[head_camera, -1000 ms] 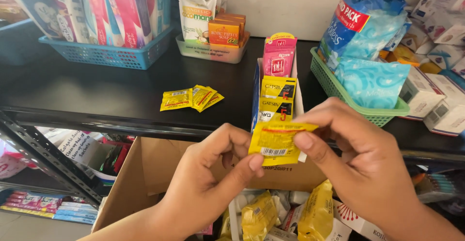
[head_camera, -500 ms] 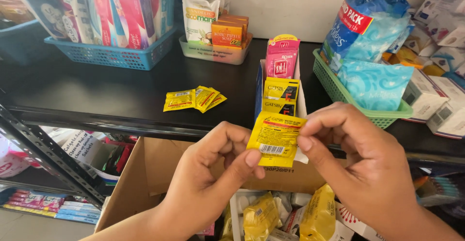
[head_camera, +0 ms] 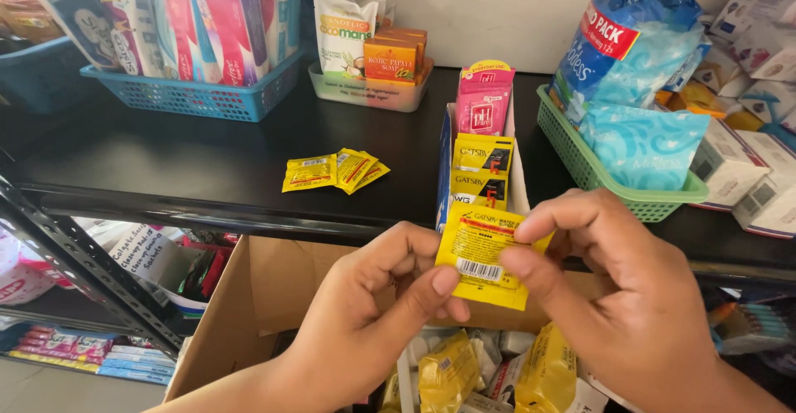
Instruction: Organizing and stocking small sachets and packets into display boxes on a pharmacy shelf.
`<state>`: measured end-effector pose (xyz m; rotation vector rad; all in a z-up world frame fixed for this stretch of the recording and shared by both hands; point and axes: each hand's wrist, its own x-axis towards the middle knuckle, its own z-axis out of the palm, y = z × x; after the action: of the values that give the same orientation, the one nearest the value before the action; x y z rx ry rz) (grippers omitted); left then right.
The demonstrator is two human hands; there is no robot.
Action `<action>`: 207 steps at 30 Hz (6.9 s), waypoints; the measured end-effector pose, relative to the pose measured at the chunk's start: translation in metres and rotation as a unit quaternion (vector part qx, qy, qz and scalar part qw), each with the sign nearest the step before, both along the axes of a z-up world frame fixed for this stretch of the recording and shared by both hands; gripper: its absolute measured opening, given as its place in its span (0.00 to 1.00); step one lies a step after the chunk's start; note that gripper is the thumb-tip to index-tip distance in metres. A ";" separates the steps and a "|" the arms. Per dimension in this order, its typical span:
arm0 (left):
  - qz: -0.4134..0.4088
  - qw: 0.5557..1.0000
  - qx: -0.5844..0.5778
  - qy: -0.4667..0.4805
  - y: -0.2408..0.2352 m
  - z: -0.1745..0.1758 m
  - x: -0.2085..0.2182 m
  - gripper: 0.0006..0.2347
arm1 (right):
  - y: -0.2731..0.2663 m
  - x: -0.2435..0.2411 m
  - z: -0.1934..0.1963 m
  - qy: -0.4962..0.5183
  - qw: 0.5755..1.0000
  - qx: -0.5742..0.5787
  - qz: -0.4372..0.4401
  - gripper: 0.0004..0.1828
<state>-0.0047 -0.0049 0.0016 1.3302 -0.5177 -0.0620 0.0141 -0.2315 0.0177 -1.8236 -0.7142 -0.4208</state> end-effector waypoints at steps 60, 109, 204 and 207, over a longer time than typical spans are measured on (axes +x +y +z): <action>0.237 0.740 0.386 -0.497 0.006 0.017 0.049 0.12 | 0.044 0.086 0.110 0.125 0.728 -0.668 -0.088 0.21; 0.206 0.753 0.348 -0.518 0.011 0.019 0.059 0.09 | 0.022 0.141 0.079 -0.020 0.869 -0.480 -0.119 0.16; 0.120 0.911 0.166 -0.358 0.021 0.038 -0.004 0.09 | -0.007 0.016 -0.003 -0.093 0.991 -0.042 0.087 0.12; 0.112 0.937 0.150 -0.296 0.009 0.019 -0.002 0.09 | -0.030 0.019 -0.031 -0.004 0.991 -0.058 0.124 0.15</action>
<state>-0.0065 0.0037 0.0211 1.7047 -0.8850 0.4804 0.0330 -0.2614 -0.0137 -1.8126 -0.9743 -0.2266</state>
